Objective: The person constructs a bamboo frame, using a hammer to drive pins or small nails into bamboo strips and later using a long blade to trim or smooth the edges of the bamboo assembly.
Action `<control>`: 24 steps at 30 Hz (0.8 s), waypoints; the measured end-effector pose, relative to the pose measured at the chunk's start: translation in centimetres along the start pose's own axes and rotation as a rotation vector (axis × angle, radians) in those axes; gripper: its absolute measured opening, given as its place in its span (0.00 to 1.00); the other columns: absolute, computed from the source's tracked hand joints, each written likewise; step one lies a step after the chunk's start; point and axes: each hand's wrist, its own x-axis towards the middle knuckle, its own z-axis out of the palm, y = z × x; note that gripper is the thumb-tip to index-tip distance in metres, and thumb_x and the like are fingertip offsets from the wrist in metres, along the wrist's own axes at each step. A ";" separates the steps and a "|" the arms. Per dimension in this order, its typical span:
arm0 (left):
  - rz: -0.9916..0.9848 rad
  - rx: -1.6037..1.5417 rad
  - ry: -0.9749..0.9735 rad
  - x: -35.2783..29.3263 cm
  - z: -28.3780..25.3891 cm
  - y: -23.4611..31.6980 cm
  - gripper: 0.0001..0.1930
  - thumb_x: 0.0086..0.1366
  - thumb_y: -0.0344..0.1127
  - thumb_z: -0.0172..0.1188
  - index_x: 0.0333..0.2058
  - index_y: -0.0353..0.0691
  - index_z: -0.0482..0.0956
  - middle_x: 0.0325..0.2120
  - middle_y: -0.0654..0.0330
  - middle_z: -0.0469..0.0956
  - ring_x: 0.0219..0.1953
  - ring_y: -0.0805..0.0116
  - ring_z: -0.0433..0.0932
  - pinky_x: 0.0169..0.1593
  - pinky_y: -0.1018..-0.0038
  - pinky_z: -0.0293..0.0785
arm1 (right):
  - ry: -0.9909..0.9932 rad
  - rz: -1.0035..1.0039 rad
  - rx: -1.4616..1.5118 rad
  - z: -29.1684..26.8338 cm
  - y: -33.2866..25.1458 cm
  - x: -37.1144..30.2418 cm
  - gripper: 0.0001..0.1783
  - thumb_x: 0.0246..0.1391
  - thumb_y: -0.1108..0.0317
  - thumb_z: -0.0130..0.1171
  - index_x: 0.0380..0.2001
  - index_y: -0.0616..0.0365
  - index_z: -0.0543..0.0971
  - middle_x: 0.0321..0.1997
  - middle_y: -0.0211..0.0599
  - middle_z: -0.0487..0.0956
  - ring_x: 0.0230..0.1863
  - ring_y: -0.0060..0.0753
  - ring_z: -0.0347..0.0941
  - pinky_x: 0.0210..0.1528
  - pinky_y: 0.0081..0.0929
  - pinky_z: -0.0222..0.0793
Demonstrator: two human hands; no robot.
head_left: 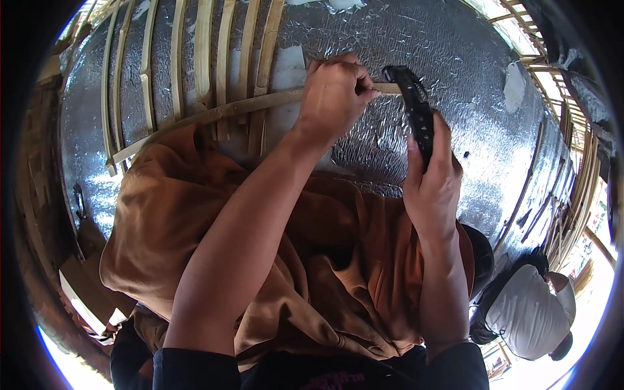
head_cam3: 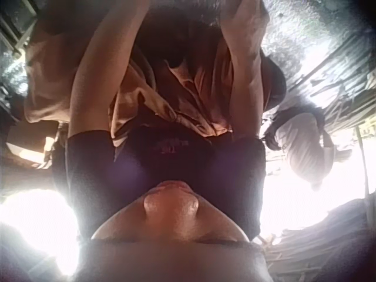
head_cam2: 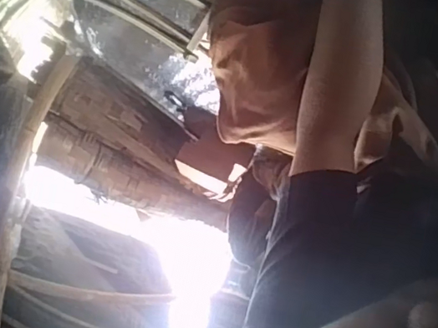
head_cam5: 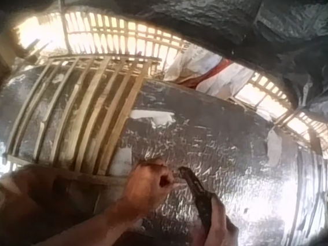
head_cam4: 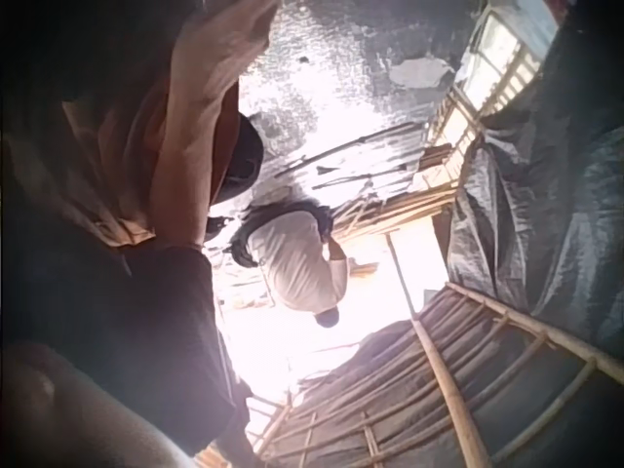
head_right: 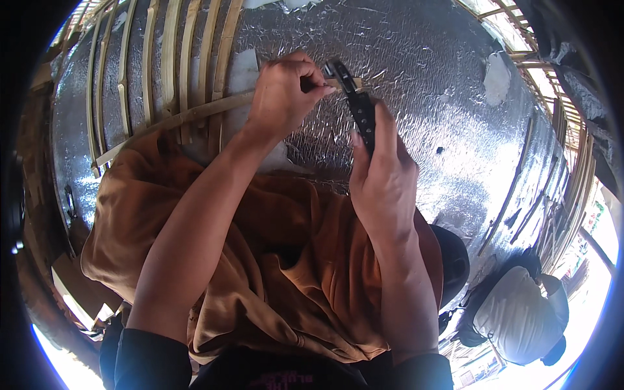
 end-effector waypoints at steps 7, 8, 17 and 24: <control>-0.100 0.010 -0.042 0.0 -0.2 0.4 0.09 0.50 0.26 0.75 0.26 0.32 0.82 0.28 0.58 0.82 0.28 0.64 0.83 0.35 0.70 0.78 | 0.002 0.041 -0.013 -0.4 -0.6 0.1 0.24 0.63 0.76 0.55 0.61 0.63 0.64 0.36 0.61 0.81 0.38 0.63 0.82 0.31 0.50 0.78; -0.050 0.001 -0.004 0.1 0.0 0.2 0.09 0.49 0.26 0.75 0.26 0.32 0.82 0.28 0.58 0.82 0.28 0.64 0.82 0.35 0.70 0.78 | 0.059 0.007 0.037 -0.8 -1.0 0.4 0.25 0.63 0.76 0.55 0.61 0.63 0.64 0.36 0.61 0.81 0.37 0.63 0.82 0.31 0.50 0.78; 0.005 0.032 0.020 0.0 0.0 -0.1 0.09 0.49 0.28 0.76 0.27 0.35 0.83 0.28 0.59 0.81 0.28 0.61 0.83 0.36 0.67 0.79 | -0.119 0.171 -0.095 -0.7 -1.2 0.6 0.24 0.63 0.76 0.56 0.61 0.63 0.63 0.35 0.58 0.82 0.37 0.61 0.83 0.31 0.49 0.80; -0.002 0.024 0.001 -0.1 -0.3 0.0 0.08 0.51 0.28 0.74 0.26 0.35 0.82 0.27 0.59 0.81 0.29 0.62 0.82 0.38 0.68 0.79 | 0.134 0.121 0.028 -1.8 -0.2 1.9 0.22 0.67 0.73 0.53 0.61 0.63 0.65 0.38 0.56 0.81 0.36 0.53 0.85 0.31 0.44 0.77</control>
